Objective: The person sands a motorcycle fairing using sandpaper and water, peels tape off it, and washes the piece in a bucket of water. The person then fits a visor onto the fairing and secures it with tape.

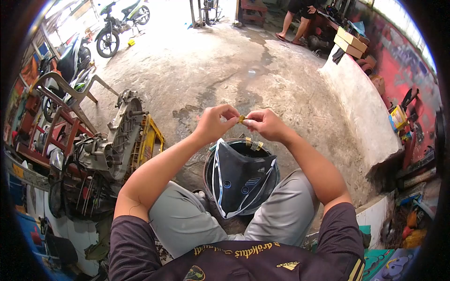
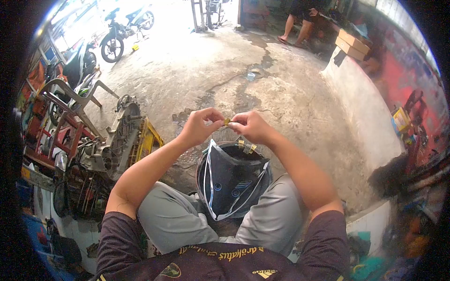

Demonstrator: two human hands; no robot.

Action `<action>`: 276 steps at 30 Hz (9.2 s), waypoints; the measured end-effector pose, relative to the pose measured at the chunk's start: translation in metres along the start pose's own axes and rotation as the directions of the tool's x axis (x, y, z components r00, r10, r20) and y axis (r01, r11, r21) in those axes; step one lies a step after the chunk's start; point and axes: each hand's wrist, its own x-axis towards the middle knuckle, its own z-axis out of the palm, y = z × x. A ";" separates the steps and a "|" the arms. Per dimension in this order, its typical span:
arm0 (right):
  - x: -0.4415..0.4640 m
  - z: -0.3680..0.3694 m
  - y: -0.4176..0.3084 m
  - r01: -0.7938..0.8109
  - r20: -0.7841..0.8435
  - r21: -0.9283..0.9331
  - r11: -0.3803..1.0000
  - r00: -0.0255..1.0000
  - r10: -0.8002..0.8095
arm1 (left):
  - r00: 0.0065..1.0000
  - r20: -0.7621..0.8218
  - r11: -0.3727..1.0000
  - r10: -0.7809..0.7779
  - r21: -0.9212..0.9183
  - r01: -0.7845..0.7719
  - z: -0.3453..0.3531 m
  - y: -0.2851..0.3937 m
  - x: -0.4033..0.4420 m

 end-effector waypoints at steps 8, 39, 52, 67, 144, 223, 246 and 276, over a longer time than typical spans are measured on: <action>-0.006 0.000 0.005 0.088 -0.049 0.082 0.993 0.995 -0.084 | 0.998 0.050 0.997 0.042 -0.070 -0.039 0.008 0.010 0.003; -0.011 -0.006 -0.003 0.038 0.008 -0.086 0.996 0.999 -0.037 | 0.999 0.047 0.999 -0.012 0.040 0.011 0.002 0.009 0.002; -0.007 -0.006 0.008 0.044 -0.011 0.049 0.998 0.999 -0.044 | 0.998 0.057 0.998 -0.015 -0.066 0.019 0.001 0.003 0.002; -0.005 -0.006 0.010 0.030 -0.046 0.044 0.999 0.999 -0.028 | 1.000 0.014 0.997 -0.022 -0.073 0.023 0.006 -0.010 0.004; -0.003 -0.005 0.010 0.058 -0.065 0.096 0.994 0.997 -0.052 | 0.999 -0.026 0.995 -0.020 -0.103 0.017 -0.003 0.016 -0.007; -0.009 -0.013 0.005 0.083 -0.094 0.003 0.997 0.992 -0.083 | 0.968 0.164 0.980 -0.190 0.098 0.176 0.002 -0.005 -0.010; -0.009 -0.016 0.010 0.093 -0.101 -0.004 0.996 0.991 -0.093 | 0.976 0.181 0.985 -0.124 -0.099 0.144 0.001 -0.012 -0.010; 0.000 0.000 0.021 0.087 -0.078 0.208 0.974 0.994 -0.072 | 0.990 0.122 0.991 -0.069 -0.109 0.083 0.012 -0.001 -0.008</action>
